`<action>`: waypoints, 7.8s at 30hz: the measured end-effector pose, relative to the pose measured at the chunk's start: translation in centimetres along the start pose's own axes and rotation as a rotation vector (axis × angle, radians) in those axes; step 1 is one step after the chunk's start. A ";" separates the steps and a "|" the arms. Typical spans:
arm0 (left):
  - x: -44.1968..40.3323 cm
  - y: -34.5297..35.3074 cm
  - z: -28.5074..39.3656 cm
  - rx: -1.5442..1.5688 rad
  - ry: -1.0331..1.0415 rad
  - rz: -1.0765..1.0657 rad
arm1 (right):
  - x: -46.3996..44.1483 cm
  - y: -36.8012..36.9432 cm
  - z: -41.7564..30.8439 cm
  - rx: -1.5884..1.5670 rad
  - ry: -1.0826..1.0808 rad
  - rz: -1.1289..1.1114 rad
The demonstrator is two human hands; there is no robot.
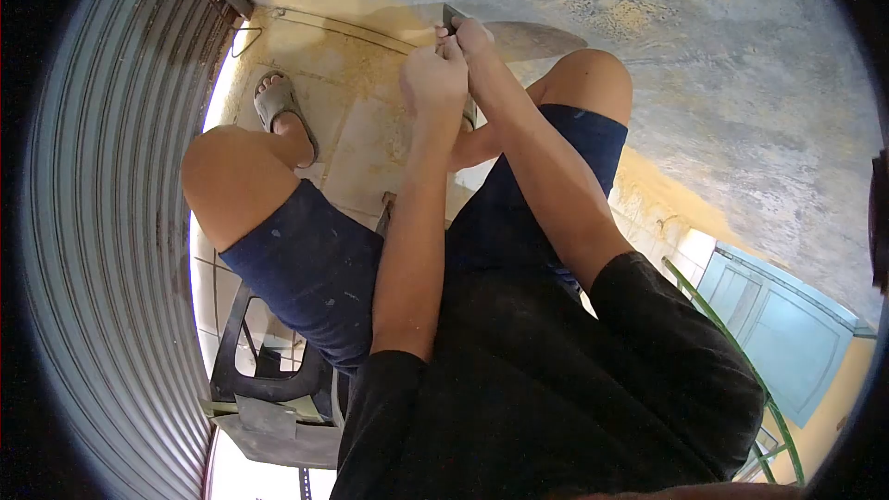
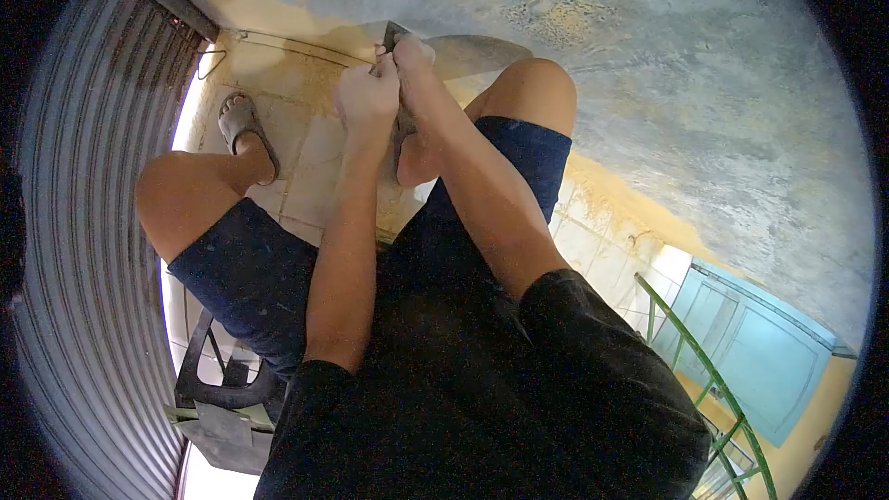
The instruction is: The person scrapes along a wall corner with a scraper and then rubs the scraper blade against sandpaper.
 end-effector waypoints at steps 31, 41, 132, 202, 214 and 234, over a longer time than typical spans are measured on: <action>5.6 4.0 0.9 0.170 0.148 -0.150 | 2.3 -9.3 -3.2 0.274 -0.196 0.274; 8.3 7.2 2.9 0.069 0.080 -0.240 | 3.3 -13.1 -4.7 -0.046 -0.167 0.192; 7.7 8.1 0.9 0.033 0.029 -0.267 | -0.1 -13.3 -2.8 0.337 -0.250 0.335; 6.6 6.9 0.9 0.031 -0.011 -0.278 | 1.5 -10.9 -3.2 0.322 -0.256 0.277; 5.7 8.6 0.5 -0.060 -0.023 -0.268 | -4.2 -13.8 -1.6 0.318 -0.149 0.270; 5.8 7.9 0.2 -0.042 -0.094 -0.296 | 0.7 -10.4 -1.9 0.241 -0.101 0.193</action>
Point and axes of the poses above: each hand's wrist, its own x-axis away from the middle knuckle, its own y-axis out of the palm, z = x × y, the point moved 5 cm from there along -x, towards the middle knuckle, and after that the axes turned 1 degree about -y, right-handed, at the moved point
